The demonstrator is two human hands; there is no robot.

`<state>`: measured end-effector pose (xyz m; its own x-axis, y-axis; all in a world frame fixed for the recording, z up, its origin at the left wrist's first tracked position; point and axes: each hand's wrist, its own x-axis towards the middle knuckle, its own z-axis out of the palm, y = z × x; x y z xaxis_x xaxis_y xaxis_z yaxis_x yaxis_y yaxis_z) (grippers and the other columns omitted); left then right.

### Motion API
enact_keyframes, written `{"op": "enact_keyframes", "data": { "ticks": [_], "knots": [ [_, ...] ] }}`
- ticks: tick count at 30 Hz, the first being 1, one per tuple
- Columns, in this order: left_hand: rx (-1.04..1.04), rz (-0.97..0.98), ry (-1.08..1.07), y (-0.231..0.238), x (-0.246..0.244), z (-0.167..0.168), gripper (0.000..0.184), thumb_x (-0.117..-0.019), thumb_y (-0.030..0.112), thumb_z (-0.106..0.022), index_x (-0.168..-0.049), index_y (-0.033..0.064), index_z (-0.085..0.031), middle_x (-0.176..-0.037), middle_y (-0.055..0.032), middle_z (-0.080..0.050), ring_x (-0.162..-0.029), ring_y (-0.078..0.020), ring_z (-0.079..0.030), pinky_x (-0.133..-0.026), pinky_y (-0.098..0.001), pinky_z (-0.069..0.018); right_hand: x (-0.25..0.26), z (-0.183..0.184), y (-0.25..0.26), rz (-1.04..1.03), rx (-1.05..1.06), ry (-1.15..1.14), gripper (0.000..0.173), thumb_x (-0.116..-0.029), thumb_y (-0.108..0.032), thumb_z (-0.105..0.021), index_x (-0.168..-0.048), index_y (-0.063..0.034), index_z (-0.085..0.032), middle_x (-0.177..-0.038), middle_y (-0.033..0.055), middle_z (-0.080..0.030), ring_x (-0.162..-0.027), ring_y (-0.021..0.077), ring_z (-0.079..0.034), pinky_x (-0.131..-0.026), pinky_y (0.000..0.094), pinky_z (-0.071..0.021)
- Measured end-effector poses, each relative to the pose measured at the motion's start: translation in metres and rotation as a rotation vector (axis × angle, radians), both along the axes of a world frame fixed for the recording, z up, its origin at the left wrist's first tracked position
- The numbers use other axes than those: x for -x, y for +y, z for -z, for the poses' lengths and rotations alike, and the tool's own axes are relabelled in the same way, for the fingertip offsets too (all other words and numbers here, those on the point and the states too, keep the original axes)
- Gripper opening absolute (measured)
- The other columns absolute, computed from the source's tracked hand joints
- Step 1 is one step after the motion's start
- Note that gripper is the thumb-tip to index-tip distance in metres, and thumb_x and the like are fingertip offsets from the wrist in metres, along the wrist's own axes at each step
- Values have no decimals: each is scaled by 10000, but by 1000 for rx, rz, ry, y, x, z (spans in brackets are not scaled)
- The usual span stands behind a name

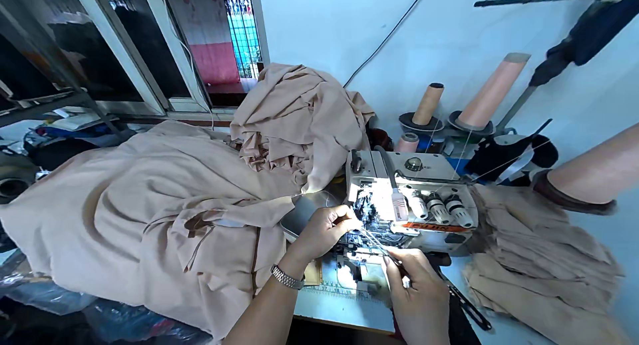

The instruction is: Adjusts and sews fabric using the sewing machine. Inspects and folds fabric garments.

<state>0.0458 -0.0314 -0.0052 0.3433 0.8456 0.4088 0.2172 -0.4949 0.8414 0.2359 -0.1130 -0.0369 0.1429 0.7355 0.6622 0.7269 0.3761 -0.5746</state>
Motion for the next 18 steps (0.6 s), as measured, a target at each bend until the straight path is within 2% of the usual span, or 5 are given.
{"op": "enact_keyframes", "data": {
  "ticks": [3, 11, 18],
  "knots": [
    [6, 6, 7, 0, 0, -1, 117, -996, 57, -612, -914, 38, -692, -790, -26, -660, -694, -75, -611, -649, -227, -517, 3, -2, 1, 35, 8, -38, 235, -902, -159, -582, -974, -82, -792, -889, 58, -699, -689, 112, -659, -576, 272, -548],
    [4, 4, 3, -1, 0, -3, 113, -994, 66, -621, -904, 38, -684, -777, -27, -647, -683, -77, -603, -639, -223, -510, 3, -2, 1, 41, 7, -49, 228, -912, -172, -584, -957, -106, -797, -862, 38, -696, -686, 105, -659, -568, 268, -540],
    [-13, 11, -6, 1, 0, -1, 114, -996, 53, -610, -912, 36, -685, -785, -33, -653, -691, -83, -608, -646, -229, -515, 1, -2, -2, 45, 43, 23, 221, -921, -196, -584, -959, -108, -783, -848, 13, -675, -657, 60, -624, -553, 229, -518]
  ]
}}
